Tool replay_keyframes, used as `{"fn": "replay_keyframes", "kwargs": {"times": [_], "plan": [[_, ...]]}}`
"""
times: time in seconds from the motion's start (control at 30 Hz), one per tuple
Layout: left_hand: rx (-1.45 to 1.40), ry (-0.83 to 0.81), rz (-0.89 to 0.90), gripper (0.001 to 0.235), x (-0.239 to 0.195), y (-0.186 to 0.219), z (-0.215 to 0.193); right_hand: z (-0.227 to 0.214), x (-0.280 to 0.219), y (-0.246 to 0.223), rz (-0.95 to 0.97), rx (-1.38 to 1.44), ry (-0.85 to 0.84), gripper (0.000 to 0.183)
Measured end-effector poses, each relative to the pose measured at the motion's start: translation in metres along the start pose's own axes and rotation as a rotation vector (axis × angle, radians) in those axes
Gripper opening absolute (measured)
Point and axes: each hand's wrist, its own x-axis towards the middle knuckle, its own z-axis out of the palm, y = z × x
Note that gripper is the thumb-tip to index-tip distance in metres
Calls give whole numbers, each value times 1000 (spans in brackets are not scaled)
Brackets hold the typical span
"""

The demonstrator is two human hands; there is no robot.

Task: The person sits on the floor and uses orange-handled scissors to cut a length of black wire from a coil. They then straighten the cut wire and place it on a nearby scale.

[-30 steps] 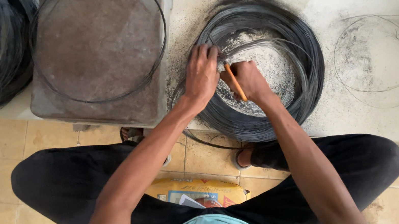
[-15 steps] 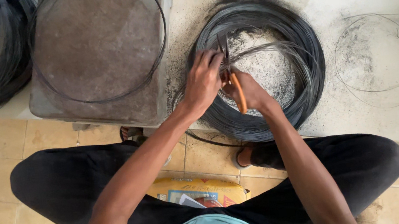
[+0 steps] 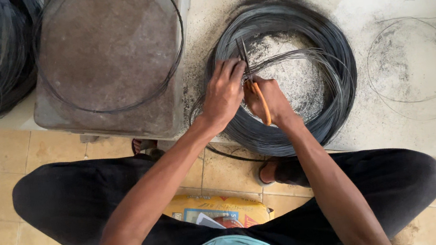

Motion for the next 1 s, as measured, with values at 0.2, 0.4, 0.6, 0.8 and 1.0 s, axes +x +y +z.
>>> {"fn": "replay_keyframes", "kwargs": {"times": [0.2,0.4,0.6,0.8,1.0], "plan": [[-3,5,8,42,-3,3,-2,-36,-17,-89,-36,186,-199,20],[-23,19,39,37,0,4,-6,-17,-4,3,-352,-92,-218,28],[-28,40,41,36,3,6,-7,-28,-13,-30,-22,42,-159,19],[-23,57,30,31,5,8,-10,-29,-14,-35,-83,38,-96,25],[-71,52,19,30,-6,1,4,-35,1,-23,23,93,-20,37]]}}
